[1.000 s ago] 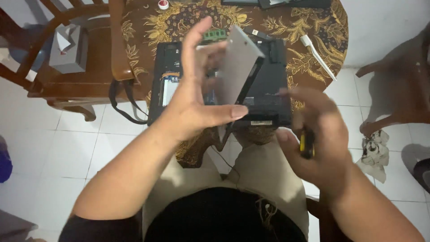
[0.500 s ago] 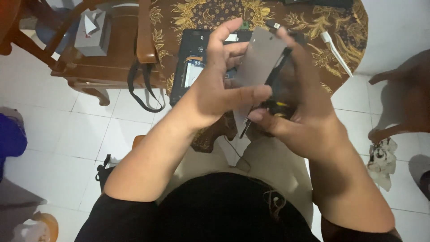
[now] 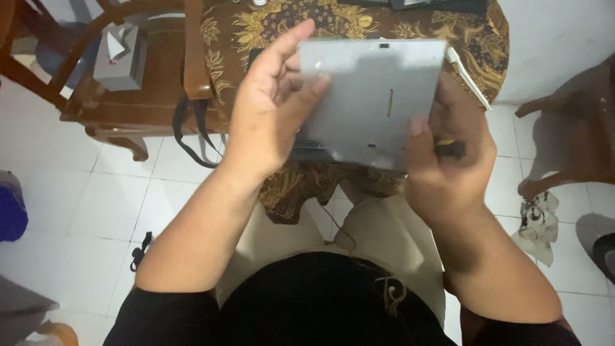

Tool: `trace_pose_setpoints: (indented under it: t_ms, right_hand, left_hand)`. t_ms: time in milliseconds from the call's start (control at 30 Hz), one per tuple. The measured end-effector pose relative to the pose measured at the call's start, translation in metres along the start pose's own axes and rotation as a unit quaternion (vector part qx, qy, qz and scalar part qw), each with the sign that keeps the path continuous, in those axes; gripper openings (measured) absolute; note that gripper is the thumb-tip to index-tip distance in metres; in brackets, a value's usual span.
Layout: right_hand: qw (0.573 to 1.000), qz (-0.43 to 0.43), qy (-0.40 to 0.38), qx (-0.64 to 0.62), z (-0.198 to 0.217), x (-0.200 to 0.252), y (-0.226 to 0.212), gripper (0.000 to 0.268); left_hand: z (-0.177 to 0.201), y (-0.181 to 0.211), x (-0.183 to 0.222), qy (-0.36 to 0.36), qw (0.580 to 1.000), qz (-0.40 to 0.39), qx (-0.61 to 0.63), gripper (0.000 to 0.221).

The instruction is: Disassembling a laptop by removing screws and cleaning internal components with a brush.

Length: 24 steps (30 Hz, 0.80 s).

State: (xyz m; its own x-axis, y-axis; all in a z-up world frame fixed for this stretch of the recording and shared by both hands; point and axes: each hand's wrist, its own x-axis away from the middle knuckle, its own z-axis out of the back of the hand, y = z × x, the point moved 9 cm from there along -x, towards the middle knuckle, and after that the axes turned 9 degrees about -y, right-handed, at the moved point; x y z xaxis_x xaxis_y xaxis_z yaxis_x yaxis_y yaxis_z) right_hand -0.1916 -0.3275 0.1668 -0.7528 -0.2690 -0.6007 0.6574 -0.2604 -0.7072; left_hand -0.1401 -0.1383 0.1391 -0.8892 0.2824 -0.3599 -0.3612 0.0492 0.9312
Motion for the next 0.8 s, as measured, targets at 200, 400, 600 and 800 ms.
trace_pose_setpoints:
  t_ms: [200,400,600,800]
  right_hand:
    - [0.972,-0.094,0.074,-0.202,0.016,-0.004,0.031,0.039]
    - [0.938,-0.116,0.106,-0.309,0.018,-0.007,0.050,0.043]
    - [0.933,-0.130,0.141,-0.304,0.023,-0.003,0.057,0.040]
    - [0.952,-0.145,0.091,-0.255,0.026,-0.003,0.060,0.018]
  left_hand:
    - [-0.014,-0.016,0.005,-0.181,0.924,-0.062,0.331,0.041]
    - [-0.024,-0.004,0.011,-0.168,0.920,-0.043,0.352,0.018]
    - [-0.010,0.010,0.012,-0.040,0.997,-0.041,0.058,0.010]
    - [0.015,0.014,0.013,0.086,0.985,-0.120,0.093,0.024]
